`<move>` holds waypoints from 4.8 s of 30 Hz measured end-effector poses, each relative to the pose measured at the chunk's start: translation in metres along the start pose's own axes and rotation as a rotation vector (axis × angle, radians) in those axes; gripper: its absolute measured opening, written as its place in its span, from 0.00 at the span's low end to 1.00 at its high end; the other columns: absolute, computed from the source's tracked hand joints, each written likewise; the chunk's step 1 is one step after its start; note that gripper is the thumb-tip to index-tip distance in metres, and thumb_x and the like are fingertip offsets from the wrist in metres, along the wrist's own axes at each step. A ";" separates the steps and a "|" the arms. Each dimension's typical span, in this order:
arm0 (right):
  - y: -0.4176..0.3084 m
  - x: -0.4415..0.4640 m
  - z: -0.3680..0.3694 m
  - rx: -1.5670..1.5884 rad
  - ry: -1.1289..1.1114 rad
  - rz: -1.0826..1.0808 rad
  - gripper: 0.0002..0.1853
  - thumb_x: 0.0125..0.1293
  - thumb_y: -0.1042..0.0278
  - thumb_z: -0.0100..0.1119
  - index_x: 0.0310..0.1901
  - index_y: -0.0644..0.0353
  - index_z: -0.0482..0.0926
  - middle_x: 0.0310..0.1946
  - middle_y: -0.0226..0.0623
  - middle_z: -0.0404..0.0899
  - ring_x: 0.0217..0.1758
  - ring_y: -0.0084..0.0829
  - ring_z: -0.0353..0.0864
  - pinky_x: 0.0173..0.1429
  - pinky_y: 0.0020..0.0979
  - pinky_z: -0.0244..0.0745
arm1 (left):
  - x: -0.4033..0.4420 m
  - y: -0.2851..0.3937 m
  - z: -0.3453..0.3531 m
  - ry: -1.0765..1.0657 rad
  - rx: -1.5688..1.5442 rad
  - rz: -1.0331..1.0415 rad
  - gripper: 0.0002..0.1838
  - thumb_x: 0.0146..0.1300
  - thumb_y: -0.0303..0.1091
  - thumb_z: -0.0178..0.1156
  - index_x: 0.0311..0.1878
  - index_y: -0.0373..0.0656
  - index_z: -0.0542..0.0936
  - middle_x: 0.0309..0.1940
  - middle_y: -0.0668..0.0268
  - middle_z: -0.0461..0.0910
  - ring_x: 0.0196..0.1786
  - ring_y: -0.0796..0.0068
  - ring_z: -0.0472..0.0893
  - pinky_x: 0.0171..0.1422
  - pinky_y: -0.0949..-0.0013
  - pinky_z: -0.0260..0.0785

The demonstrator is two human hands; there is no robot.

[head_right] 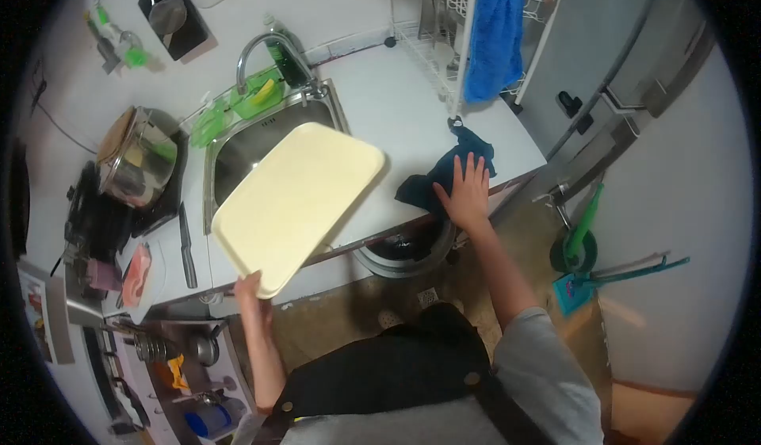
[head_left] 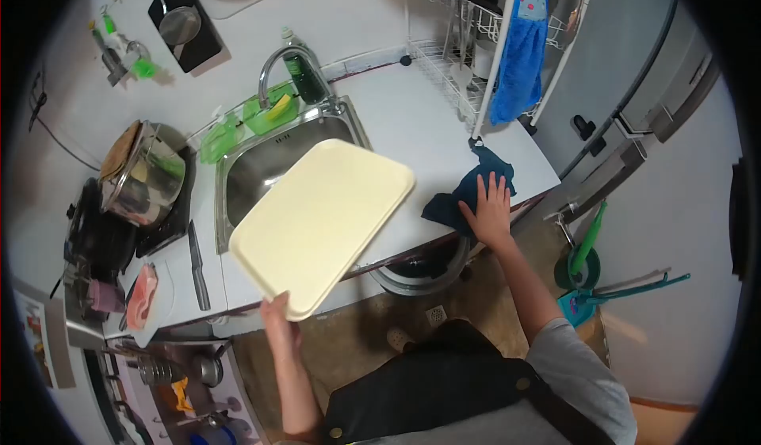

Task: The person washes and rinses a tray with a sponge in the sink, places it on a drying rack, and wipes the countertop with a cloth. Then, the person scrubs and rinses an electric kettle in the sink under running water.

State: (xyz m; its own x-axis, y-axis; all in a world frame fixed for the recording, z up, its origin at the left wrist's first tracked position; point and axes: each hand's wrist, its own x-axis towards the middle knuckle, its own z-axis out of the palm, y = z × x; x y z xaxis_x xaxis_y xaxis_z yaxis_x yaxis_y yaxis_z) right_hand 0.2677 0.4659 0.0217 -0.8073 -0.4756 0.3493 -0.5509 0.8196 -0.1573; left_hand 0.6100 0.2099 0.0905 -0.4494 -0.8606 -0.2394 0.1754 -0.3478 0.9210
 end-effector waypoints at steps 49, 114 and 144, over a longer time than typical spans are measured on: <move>0.022 0.024 -0.019 0.239 -0.190 -0.194 0.41 0.58 0.45 0.54 0.64 0.71 0.58 0.67 0.66 0.45 0.71 0.66 0.41 0.71 0.57 0.37 | 0.194 -0.135 0.406 -0.058 1.482 0.472 0.25 0.60 0.33 0.47 0.62 0.38 0.67 0.27 0.49 0.81 0.31 0.51 0.82 0.36 0.51 0.75; -0.264 0.206 0.096 1.962 -0.276 0.744 0.14 0.67 0.69 0.45 0.51 0.66 0.71 0.46 0.42 0.77 0.46 0.39 0.79 0.54 0.40 0.75 | 0.053 0.152 -0.061 -0.278 1.295 0.298 0.29 0.55 0.25 0.53 0.63 0.51 0.68 0.42 0.53 0.78 0.43 0.54 0.79 0.45 0.55 0.72; -0.432 0.013 -0.027 0.902 0.127 0.234 0.23 0.62 0.61 0.57 0.55 0.66 0.71 0.49 0.41 0.75 0.49 0.33 0.75 0.56 0.32 0.68 | 0.345 0.551 -0.702 0.645 1.355 0.164 0.20 0.43 0.36 0.71 0.41 0.39 0.81 0.21 0.64 0.79 0.17 0.76 0.76 0.18 0.75 0.67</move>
State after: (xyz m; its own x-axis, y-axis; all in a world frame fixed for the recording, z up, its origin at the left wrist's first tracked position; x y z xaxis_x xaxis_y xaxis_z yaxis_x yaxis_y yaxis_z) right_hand 0.5008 0.1136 0.1190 -0.9185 -0.2480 0.3079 -0.3761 0.3078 -0.8740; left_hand 1.1660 -0.5400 0.2996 0.0081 -0.9911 0.1332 -0.8954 0.0521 0.4422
